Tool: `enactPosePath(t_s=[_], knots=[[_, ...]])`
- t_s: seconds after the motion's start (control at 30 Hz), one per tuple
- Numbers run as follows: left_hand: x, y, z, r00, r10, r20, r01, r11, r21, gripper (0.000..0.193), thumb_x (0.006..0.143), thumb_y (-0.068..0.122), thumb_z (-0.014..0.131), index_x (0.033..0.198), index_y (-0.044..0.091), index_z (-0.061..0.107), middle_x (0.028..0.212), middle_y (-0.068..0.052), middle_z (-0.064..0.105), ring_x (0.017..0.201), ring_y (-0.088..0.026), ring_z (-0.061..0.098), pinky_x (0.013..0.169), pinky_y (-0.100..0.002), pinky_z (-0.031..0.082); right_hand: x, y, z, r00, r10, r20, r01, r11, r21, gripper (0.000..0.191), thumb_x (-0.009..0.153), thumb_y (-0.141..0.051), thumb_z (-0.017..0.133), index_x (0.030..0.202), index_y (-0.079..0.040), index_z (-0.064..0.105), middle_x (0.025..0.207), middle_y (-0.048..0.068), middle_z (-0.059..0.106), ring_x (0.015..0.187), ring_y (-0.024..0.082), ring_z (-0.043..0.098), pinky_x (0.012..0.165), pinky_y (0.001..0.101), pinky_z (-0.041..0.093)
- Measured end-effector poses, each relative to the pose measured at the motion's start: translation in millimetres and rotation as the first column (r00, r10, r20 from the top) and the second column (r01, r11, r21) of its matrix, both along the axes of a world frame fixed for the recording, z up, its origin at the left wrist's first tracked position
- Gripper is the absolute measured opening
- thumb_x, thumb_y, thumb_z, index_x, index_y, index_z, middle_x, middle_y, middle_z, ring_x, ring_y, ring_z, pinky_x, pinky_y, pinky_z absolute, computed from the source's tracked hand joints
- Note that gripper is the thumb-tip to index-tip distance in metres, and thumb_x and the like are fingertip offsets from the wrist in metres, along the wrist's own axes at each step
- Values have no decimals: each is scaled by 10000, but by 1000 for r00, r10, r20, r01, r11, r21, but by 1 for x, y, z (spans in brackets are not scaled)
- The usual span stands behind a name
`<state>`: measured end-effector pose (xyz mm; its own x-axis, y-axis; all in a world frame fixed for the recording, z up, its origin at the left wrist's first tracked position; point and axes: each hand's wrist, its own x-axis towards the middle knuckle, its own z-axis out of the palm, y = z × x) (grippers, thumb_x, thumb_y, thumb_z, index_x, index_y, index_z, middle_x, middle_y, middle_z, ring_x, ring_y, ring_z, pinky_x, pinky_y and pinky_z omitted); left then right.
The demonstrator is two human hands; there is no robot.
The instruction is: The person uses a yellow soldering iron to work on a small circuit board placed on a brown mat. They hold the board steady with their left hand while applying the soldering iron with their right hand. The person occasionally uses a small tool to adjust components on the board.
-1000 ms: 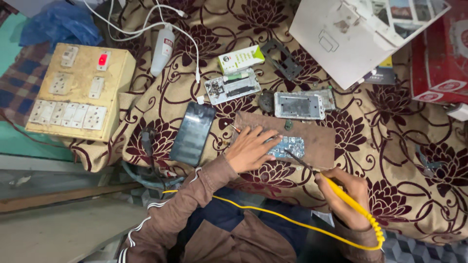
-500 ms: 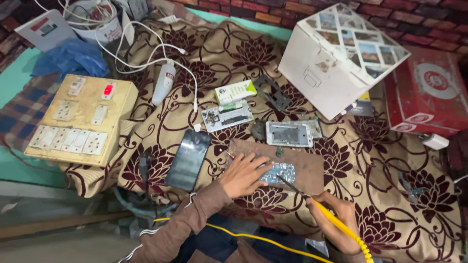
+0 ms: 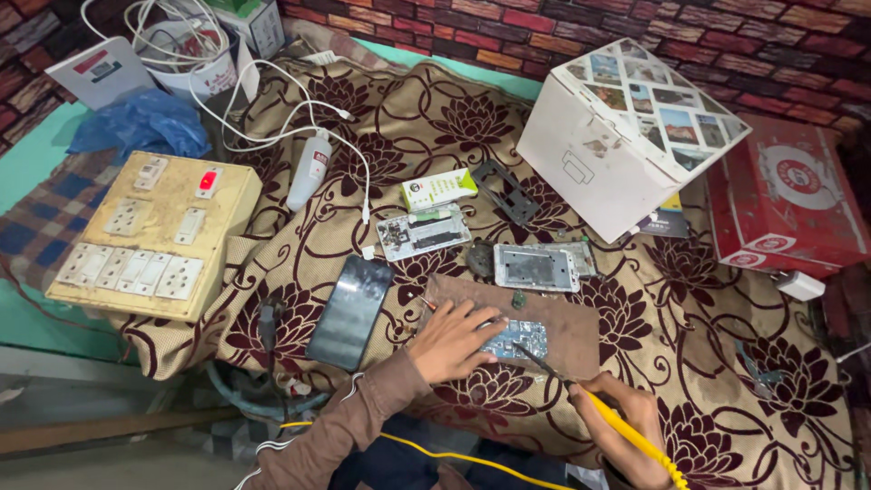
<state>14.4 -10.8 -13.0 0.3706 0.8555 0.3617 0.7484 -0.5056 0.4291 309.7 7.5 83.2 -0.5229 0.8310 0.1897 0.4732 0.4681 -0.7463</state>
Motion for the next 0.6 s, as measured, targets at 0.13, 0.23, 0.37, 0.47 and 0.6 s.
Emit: enactPosePath(t_s=[0.13, 0.23, 0.37, 0.47, 0.6], knots=[[1, 0, 1, 1000, 3, -3, -3, 1000, -1, 596, 914, 365, 672, 1430, 91, 554, 1412, -85, 525, 1206, -318, 478, 975, -494, 375, -5, -5, 3, 991, -137, 4, 136, 983, -126, 147, 852, -120, 704, 790, 13, 707, 514, 40, 624, 447, 77, 518, 423, 275, 393], [3, 0, 2, 1000, 16, -4, -16, 1000, 10, 590, 916, 370, 677, 1422, 89, 557, 1411, -87, 524, 1211, -316, 478, 984, -495, 375, -7, -6, 3, 980, -195, 30, 197, 972, -128, 207, 875, -124, 682, 717, 10, 680, 498, 34, 635, 425, 75, 533, 421, 276, 403], [3, -2, 3, 1000, 6, -19, -7, 1000, -24, 586, 928, 365, 667, 1434, 92, 553, 1415, -82, 523, 1210, -311, 479, 984, -494, 378, -6, -9, 0, 973, -229, 27, 231, 965, -122, 254, 897, -131, 663, 682, 3, 645, 476, 39, 598, 400, 77, 496, 411, 281, 372], [3, -2, 3, 1000, 8, -16, -8, 1000, -10, 596, 924, 371, 669, 1437, 94, 551, 1417, -83, 521, 1215, -315, 477, 983, -502, 377, -4, -7, -3, 972, -232, 26, 233, 968, -97, 260, 898, -138, 661, 676, -5, 648, 471, 31, 593, 384, 72, 502, 396, 276, 369], [4, -3, 1, 1000, 22, 3, -22, 999, 32, 592, 920, 378, 671, 1432, 106, 553, 1418, -80, 521, 1236, -320, 473, 1014, -516, 374, 0, -6, -9, 968, -249, 36, 252, 962, -104, 280, 912, -146, 666, 672, -4, 642, 459, 39, 575, 382, 81, 490, 393, 282, 357]])
